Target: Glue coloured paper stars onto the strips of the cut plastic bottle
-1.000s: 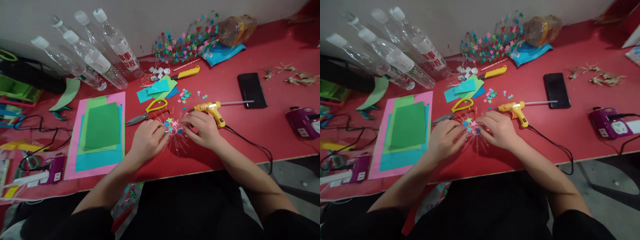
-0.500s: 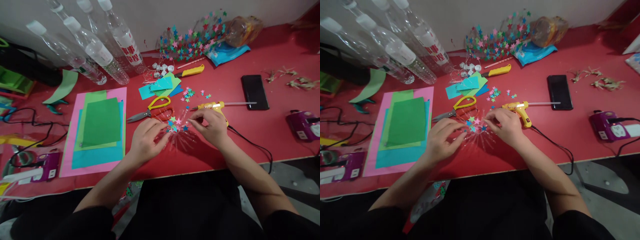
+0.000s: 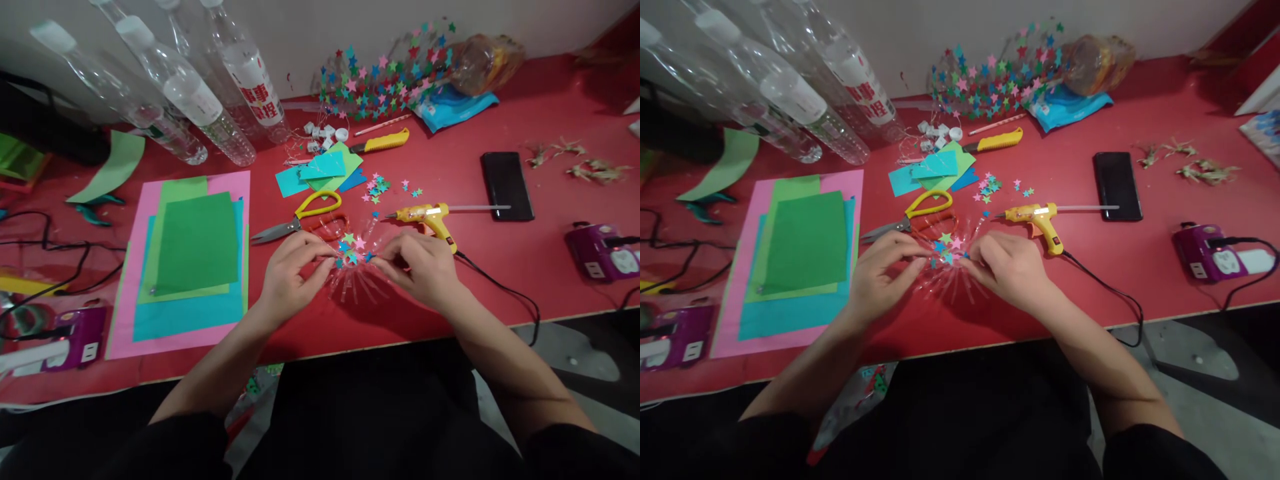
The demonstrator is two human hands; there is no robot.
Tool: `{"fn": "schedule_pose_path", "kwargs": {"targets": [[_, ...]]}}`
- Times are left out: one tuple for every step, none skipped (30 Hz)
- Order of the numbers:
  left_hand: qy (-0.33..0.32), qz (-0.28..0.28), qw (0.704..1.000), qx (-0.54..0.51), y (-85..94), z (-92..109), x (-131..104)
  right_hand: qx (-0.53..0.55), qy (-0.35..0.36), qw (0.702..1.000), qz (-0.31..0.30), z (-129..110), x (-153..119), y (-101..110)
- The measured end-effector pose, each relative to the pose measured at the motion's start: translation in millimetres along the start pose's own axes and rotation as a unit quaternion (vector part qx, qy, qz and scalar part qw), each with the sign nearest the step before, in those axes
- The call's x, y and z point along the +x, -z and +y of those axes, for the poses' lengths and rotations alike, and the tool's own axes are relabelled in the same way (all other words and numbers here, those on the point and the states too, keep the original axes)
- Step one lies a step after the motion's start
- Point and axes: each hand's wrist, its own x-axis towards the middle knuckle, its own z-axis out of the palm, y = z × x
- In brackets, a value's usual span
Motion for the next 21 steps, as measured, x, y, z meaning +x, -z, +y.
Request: {"fn": "schedule_pose_path", "kwargs": {"targets": [[-0.002,0.000,1.000,-0.003,-0.5,-0.1,-0.8,-0.003,0.010,1.000,-0.006,-2.0,0.2,-0.5],[-0.006,0.000,1.000,-0.004,-0.9,-0.2,-1.5,-0.007,0.023,1.000,-0.011,-3.6,0.6,-0.8],[-0.010,-0.002,1.000,-0.003,-1.1,-0.3,-1.8,-0.013,0.035,0.999,-0.015,-4.7,1.2,-0.9],[-0.015,-0.004,1.000,-0.001,-1.0,-0.4,-1.6,-0.021,0.045,0.999,-0.021,-5.4,2.1,-0.9],[-0.021,-0.004,1.000,0.001,-0.8,-0.8,-0.9,-0.029,0.052,0.998,-0.028,-5.9,2.9,-0.9],[-0.026,-0.002,1.000,0.004,-0.4,-1.4,0.5,-0.037,0.054,0.997,-0.037,-6.1,3.6,-1.2],[-0.028,0.002,1.000,0.006,0.2,-2.5,2.6,-0.043,0.052,0.997,-0.049,-6.2,4.2,-1.7],[-0.029,0.005,1.000,0.007,0.7,-4.1,5.2,-0.046,0.046,0.996,-0.062,-6.2,4.5,-2.5],[-0.027,0.006,1.000,0.005,1.1,-6.3,8.2,-0.046,0.038,0.995,-0.074,-6.3,4.4,-3.6],[-0.023,0.004,1.000,0.000,1.3,-9.2,11.3,-0.045,0.029,0.995,-0.084,-6.3,4.1,-4.9],[-0.017,-0.004,1.000,-0.008,1.1,-12.7,14.3,-0.044,0.021,0.995,-0.092,-6.1,3.4,-6.4],[-0.007,-0.013,1.000,-0.020,0.4,-16.6,16.9,-0.045,0.013,0.994,-0.100,-5.8,2.5,-8.0],[0.003,-0.027,0.999,-0.034,-0.6,-20.5,18.9,-0.047,0.007,0.993,-0.107,-5.3,1.4,-9.6],[0.017,-0.042,0.998,-0.049,-1.9,-24.2,20.1,-0.050,0.004,0.992,-0.116,-4.4,0.1,-11.2],[0.031,-0.054,0.996,-0.063,-3.3,-27.4,20.6,-0.053,0.004,0.991,-0.125,-3.1,-1.1,-12.9],[0.041,-0.063,0.995,-0.073,-4.8,-29.8,20.4,-0.056,0.005,0.989,-0.135,-1.4,-2.2,-14.6],[0.047,-0.068,0.994,-0.078,-6.2,-31.3,19.8,-0.059,0.008,0.988,-0.143,0.6,-3.2,-16.3],[0.047,-0.068,0.993,-0.079,-7.3,-31.8,18.9,-0.060,0.011,0.987,-0.149,2.9,-3.9,-18.1],[0.044,-0.066,0.994,-0.076,-8.0,-31.5,17.9,-0.060,0.014,0.986,-0.152,5.4,-4.3,-20.1],[0.038,-0.062,0.995,-0.070,-8.5,-30.6,17.1,-0.059,0.017,0.987,-0.151,8.0,-4.4,-22.1],[0.032,-0.056,0.996,-0.065,-8.6,-29.2,16.6,-0.058,0.021,0.987,-0.147,10.7,-4.1,-24.3]]}}
